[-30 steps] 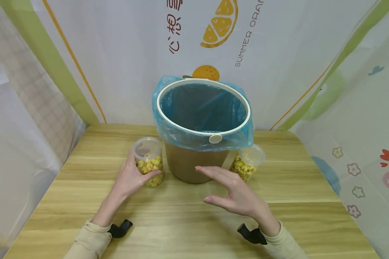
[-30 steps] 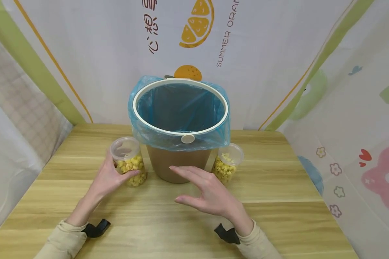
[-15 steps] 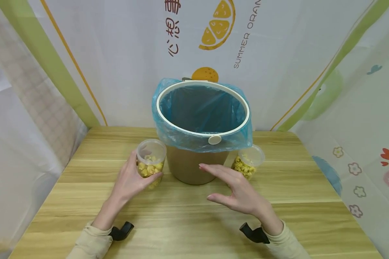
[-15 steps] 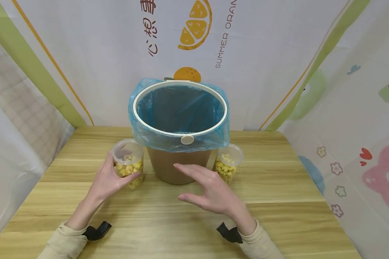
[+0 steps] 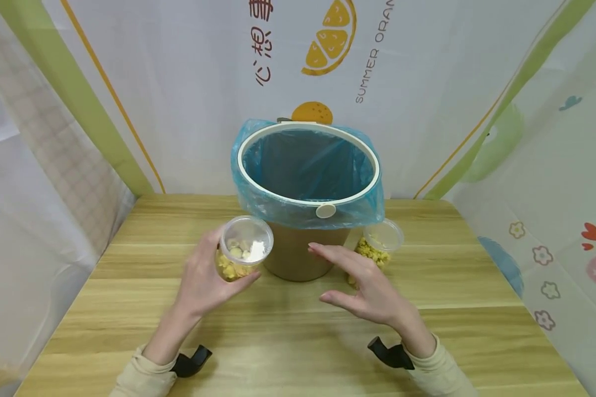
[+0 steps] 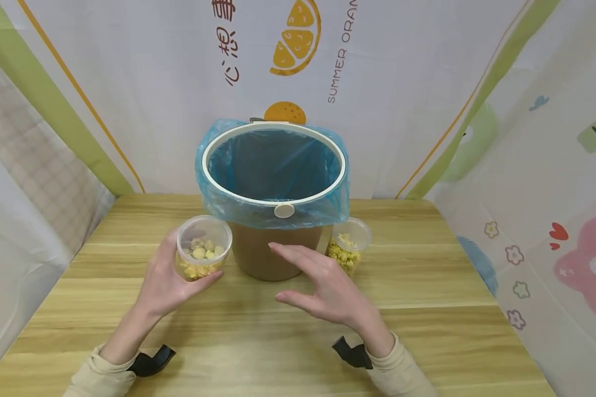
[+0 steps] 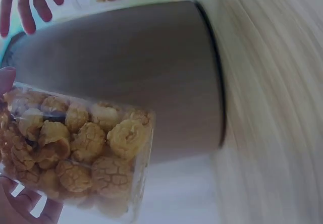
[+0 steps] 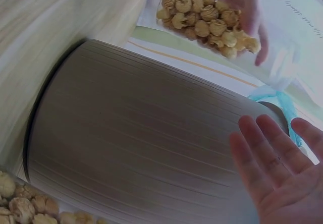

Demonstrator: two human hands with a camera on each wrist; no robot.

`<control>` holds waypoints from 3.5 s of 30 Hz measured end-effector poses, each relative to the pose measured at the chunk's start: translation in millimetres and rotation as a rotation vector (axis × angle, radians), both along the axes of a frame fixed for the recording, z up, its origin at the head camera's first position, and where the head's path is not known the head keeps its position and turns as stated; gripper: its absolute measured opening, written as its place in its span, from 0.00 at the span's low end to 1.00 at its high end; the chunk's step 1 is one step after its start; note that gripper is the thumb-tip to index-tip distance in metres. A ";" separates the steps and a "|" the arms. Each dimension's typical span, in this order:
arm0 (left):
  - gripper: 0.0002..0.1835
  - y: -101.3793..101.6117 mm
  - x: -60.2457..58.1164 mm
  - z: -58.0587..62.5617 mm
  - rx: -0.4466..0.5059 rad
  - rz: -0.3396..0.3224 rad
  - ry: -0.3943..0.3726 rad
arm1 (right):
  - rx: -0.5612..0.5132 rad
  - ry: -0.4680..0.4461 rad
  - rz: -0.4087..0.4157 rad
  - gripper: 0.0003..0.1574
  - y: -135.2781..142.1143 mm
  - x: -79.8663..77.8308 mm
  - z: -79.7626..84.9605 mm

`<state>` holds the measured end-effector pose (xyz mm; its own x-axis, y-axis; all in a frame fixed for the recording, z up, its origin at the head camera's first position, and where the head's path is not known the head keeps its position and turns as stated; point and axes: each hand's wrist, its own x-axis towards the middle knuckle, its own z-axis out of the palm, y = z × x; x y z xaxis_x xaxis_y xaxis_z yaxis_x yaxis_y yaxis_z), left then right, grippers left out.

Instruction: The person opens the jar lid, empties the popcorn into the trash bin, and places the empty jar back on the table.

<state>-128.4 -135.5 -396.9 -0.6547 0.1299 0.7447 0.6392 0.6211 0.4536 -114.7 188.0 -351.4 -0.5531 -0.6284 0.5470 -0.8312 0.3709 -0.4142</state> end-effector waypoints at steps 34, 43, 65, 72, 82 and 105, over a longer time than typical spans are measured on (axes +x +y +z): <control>0.53 72.2 18.2 21.0 -0.179 -0.108 0.128 | -0.159 0.100 -0.086 0.48 12.8 6.0 15.1; 0.53 76.3 18.7 17.6 -0.236 -0.073 0.143 | -0.089 0.103 -0.151 0.51 11.3 7.3 16.0; 0.56 80.3 15.6 11.4 -0.347 -0.066 0.211 | -0.034 0.068 -0.183 0.43 6.9 13.8 14.6; 0.56 80.3 16.4 10.9 -0.325 -0.105 0.176 | -0.007 0.120 -0.146 0.46 7.8 12.2 15.7; 0.57 77.0 16.0 15.2 -0.348 -0.059 0.215 | 0.018 0.163 -0.138 0.51 12.8 13.1 23.3; 0.55 74.2 11.7 22.5 -0.454 -0.004 0.314 | 0.058 0.085 -0.156 0.48 14.2 16.4 24.1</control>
